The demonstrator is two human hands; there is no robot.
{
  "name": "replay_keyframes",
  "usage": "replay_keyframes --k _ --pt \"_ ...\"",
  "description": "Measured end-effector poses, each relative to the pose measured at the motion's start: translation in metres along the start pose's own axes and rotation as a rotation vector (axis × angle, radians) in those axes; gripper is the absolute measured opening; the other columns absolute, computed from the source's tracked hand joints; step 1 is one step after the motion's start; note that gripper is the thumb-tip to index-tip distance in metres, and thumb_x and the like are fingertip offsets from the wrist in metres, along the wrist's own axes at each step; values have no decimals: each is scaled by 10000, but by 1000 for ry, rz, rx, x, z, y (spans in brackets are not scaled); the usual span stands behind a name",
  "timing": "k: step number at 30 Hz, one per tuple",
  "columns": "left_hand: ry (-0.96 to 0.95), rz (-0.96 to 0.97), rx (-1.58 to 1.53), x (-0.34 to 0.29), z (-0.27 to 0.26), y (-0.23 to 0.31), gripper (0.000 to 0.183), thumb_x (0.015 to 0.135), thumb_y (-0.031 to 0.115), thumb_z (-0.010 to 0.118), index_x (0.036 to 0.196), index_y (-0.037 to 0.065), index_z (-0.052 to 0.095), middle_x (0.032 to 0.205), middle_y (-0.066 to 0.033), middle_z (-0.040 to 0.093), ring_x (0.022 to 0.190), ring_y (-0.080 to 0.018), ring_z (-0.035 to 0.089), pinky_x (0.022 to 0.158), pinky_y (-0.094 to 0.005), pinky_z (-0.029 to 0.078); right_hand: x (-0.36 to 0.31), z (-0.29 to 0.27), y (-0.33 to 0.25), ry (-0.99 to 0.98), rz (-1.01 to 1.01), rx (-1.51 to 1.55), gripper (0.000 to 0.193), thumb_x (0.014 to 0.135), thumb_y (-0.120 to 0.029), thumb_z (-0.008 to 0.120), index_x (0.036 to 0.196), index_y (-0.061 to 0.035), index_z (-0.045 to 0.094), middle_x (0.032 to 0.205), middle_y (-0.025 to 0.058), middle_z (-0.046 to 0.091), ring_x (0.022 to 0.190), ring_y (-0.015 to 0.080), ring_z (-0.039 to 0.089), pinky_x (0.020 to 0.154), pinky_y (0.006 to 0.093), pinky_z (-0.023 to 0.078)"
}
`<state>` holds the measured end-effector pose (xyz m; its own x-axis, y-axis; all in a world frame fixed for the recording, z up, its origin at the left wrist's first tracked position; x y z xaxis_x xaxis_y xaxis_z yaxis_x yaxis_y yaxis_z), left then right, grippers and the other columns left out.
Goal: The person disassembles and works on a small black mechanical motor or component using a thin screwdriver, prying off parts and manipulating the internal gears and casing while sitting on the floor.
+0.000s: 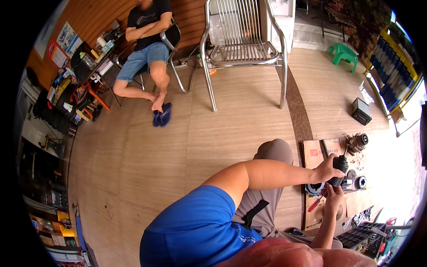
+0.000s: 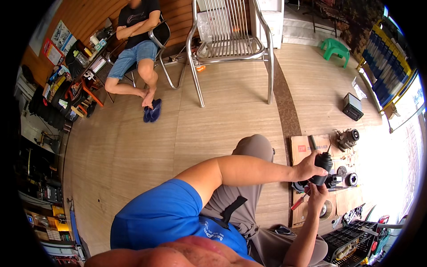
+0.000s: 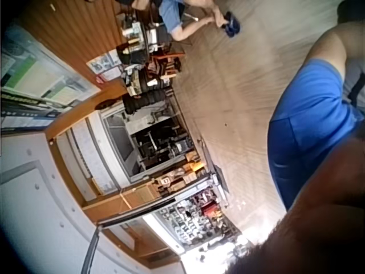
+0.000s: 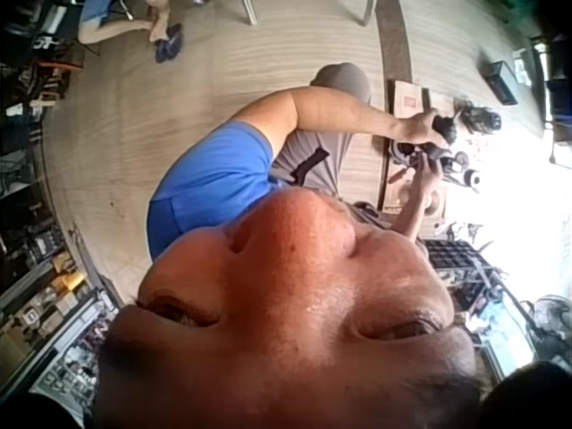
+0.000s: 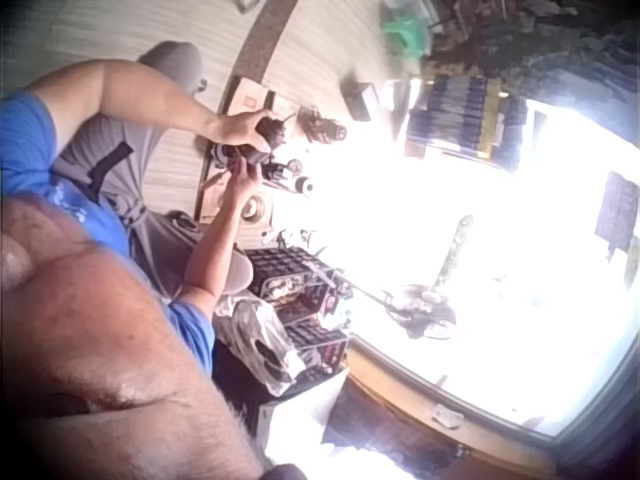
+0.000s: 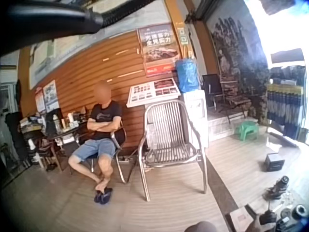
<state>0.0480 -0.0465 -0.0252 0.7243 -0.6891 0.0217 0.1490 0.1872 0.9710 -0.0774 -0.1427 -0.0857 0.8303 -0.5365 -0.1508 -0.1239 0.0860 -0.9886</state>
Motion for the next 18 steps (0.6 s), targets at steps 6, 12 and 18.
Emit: replay_keyframes --k 6,12,18 --pt "-12 -15 -6 -2 1 2 716 688 224 762 1249 -17 389 1089 -174 552 1049 -242 551 937 -341 441 -2 1 -2 18 10 -25 94 939 -62 607 995 9 632 790 45 656 611 94 605 541 228 492" --pt "-5 -18 5 -2 1 4 719 682 226 765 1248 -13 391 1094 -180 549 1055 -248 548 948 -344 436 -1 2 -1 2 15 2 91 932 -53 611 993 12 632 782 48 653 603 101 606 542 230 494" --pt "-5 -20 11 -3 0 3 720 680 225 766 1247 -16 393 1098 -186 545 1059 -251 546 953 -345 434 0 0 5 29 20 14 85 922 -40 615 988 11 632 775 45 650 587 102 603 527 228 478"
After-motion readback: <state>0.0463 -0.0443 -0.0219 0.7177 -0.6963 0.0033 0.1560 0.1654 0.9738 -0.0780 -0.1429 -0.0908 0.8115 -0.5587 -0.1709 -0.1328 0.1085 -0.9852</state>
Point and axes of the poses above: each hand's wrist, its own x-axis towards the middle knuckle, its own z-axis out of the palm, y = z × x, the point moved 8 cm from there along x, towards the middle knuckle
